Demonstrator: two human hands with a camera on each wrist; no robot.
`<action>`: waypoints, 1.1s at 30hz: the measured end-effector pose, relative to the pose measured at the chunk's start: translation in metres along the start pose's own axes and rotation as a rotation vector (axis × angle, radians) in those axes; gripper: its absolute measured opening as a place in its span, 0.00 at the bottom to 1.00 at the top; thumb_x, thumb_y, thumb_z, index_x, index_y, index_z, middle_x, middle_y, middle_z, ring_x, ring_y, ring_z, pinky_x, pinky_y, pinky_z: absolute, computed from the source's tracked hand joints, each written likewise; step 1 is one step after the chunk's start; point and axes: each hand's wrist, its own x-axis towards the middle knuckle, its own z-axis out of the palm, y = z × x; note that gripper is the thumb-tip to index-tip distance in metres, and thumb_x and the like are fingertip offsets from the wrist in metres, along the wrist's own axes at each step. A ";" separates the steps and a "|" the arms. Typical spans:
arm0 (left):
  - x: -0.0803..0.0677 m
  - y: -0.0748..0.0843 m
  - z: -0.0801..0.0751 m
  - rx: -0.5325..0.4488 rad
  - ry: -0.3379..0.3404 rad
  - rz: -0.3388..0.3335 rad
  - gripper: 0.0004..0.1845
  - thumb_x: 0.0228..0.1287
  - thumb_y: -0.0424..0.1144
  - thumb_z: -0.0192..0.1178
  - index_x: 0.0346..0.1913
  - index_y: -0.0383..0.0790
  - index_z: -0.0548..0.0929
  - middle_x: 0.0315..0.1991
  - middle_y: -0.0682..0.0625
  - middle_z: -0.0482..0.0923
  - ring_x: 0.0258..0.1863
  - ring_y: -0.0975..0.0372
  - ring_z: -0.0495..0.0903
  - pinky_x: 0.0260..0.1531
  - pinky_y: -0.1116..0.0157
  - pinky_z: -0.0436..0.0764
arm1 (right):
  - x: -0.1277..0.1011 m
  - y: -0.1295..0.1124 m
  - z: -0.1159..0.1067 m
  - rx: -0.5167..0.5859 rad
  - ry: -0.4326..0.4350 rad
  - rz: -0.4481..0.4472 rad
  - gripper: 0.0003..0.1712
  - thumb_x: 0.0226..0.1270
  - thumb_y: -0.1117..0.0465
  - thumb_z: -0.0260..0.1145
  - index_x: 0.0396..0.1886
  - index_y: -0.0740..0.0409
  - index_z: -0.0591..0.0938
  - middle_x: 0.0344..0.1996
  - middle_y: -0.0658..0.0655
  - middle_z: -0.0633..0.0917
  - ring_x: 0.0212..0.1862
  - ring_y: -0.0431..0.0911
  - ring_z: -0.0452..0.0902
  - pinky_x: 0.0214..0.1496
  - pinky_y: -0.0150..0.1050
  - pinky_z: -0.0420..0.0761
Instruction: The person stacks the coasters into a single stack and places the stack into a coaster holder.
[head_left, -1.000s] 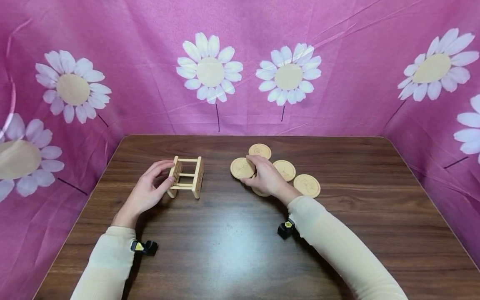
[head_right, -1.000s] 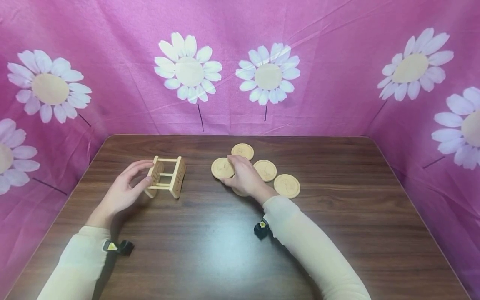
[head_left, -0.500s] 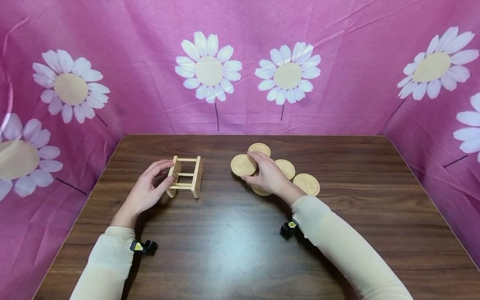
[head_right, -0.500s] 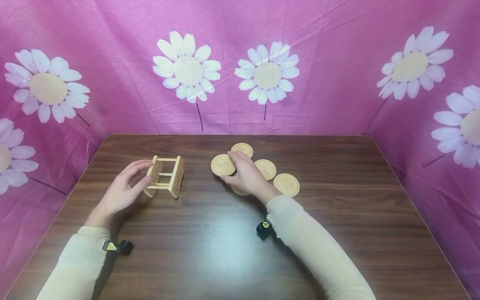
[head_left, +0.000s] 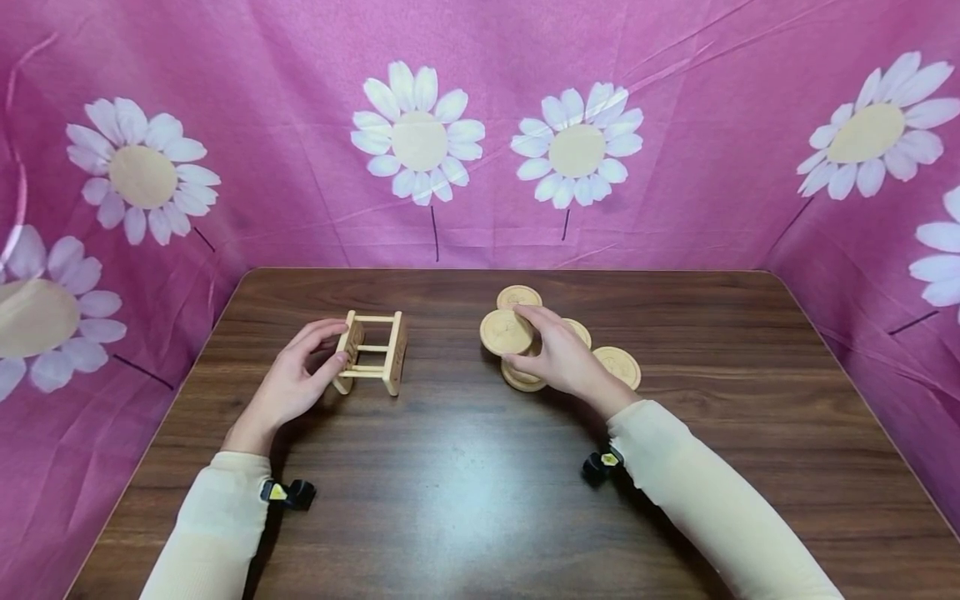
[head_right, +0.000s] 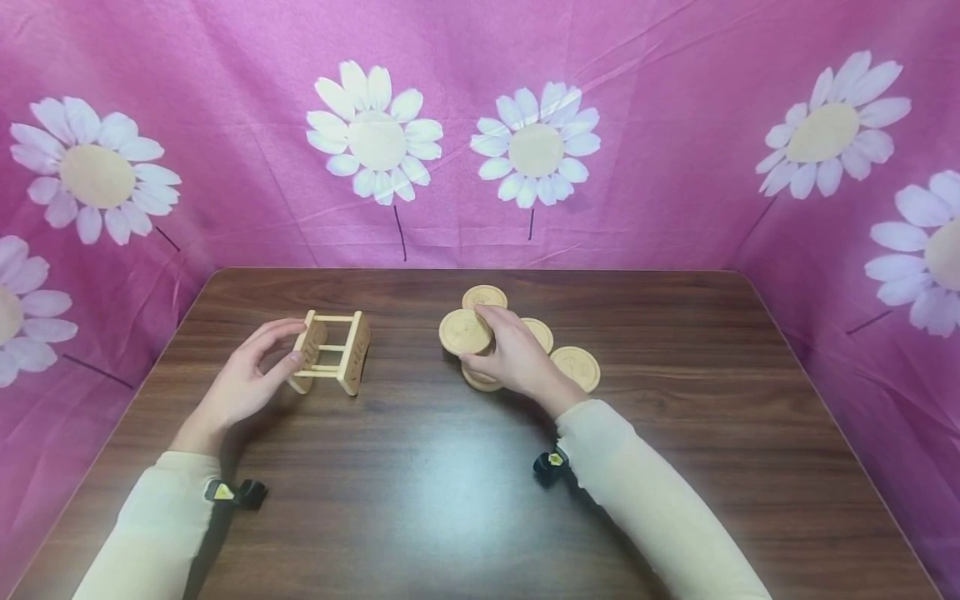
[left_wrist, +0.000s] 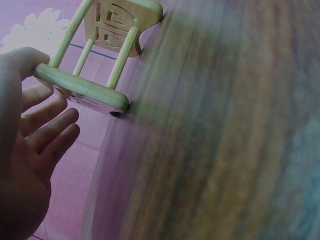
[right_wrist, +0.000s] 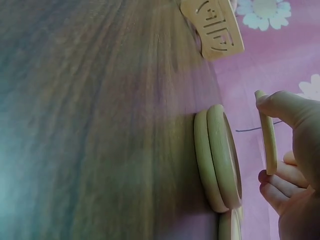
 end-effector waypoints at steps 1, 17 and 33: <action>0.000 0.000 0.000 -0.001 0.000 -0.002 0.22 0.74 0.24 0.62 0.68 0.27 0.79 0.69 0.33 0.77 0.59 0.82 0.75 0.64 0.85 0.73 | -0.002 0.001 -0.001 0.000 0.003 -0.006 0.46 0.64 0.55 0.81 0.77 0.68 0.73 0.73 0.69 0.78 0.75 0.63 0.74 0.80 0.59 0.73; 0.000 0.001 0.000 -0.007 0.004 -0.012 0.22 0.75 0.24 0.62 0.69 0.26 0.79 0.69 0.33 0.76 0.58 0.82 0.75 0.63 0.86 0.73 | -0.030 0.013 -0.012 -0.020 0.021 -0.021 0.46 0.63 0.57 0.82 0.76 0.70 0.73 0.71 0.69 0.80 0.74 0.64 0.73 0.80 0.66 0.70; 0.000 0.001 0.001 -0.022 0.000 -0.023 0.22 0.75 0.23 0.61 0.69 0.25 0.78 0.69 0.32 0.76 0.59 0.82 0.75 0.64 0.85 0.73 | -0.043 0.016 -0.010 -0.029 0.022 -0.040 0.45 0.61 0.58 0.82 0.75 0.70 0.74 0.70 0.71 0.80 0.74 0.65 0.75 0.79 0.62 0.74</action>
